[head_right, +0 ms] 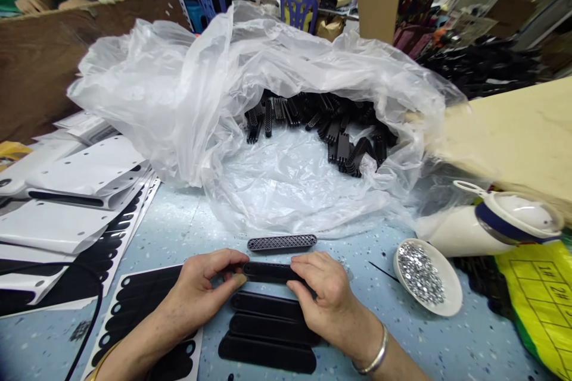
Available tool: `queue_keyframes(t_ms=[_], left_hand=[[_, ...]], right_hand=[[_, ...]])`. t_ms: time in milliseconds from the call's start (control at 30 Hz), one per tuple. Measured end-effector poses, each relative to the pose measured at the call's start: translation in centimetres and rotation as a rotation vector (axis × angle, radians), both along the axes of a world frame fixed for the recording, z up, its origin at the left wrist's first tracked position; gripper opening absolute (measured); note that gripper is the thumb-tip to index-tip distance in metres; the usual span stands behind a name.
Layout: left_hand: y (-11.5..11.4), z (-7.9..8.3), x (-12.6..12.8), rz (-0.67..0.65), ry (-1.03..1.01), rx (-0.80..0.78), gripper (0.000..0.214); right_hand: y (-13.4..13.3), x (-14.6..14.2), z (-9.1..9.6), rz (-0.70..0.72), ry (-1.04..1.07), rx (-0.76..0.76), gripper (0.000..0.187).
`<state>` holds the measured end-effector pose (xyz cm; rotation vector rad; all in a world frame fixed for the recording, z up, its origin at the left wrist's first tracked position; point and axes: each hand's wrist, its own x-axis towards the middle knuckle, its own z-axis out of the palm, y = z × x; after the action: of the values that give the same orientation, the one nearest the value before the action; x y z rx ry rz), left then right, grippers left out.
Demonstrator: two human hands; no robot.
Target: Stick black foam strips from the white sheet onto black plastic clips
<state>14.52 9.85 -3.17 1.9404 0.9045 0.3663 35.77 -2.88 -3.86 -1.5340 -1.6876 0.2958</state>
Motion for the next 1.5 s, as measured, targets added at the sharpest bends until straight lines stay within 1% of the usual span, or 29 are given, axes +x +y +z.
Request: queue_keyframes(t_ms=[67, 200, 433, 600, 733, 900, 1100, 1200, 1333, 1500], left_hand=[[0.0, -0.1, -0.1, 0.014, 0.0, -0.01, 0.026], [0.0, -0.2, -0.2, -0.002, -0.006, -0.025, 0.023], [0.3, 0.1, 0.0, -0.006, 0.017, -0.046, 0.021], [0.3, 0.1, 0.0, 0.006, 0.025, -0.071, 0.022], [0.4, 0.0, 0.0, 0.012, 0.029, -0.057, 0.021], [0.5, -0.3, -0.1, -0.002, 0.027, -0.024, 0.02], [0.7, -0.5, 0.0, -0.002, 0.008, 0.008, 0.019], [0.8, -0.5, 0.0, 0.004, 0.001, 0.009, 0.019], [0.7, -0.3, 0.0, 0.013, -0.008, -0.013, 0.019], [0.6, 0.0, 0.1, 0.022, 0.009, -0.088, 0.019]], right_hand=[[0.0, 0.0, 0.0, 0.003, 0.003, 0.004, 0.018], [0.0, -0.2, -0.1, -0.002, 0.004, 0.005, 0.018], [0.1, -0.3, 0.0, -0.025, 0.017, 0.017, 0.016], [0.2, -0.3, 0.0, -0.013, 0.033, 0.003, 0.016], [0.1, -0.1, 0.0, -0.01, 0.04, 0.006, 0.016], [0.1, 0.1, -0.2, -0.002, 0.117, -0.028, 0.018], [0.0, 0.4, -1.0, -0.024, 0.275, -0.046, 0.021], [0.0, 0.3, -1.2, -0.041, 0.283, -0.044, 0.021], [-0.1, 0.0, -1.2, -0.069, 0.25, -0.019, 0.02], [-0.1, -0.2, -0.5, -0.085, 0.255, 0.011, 0.023]])
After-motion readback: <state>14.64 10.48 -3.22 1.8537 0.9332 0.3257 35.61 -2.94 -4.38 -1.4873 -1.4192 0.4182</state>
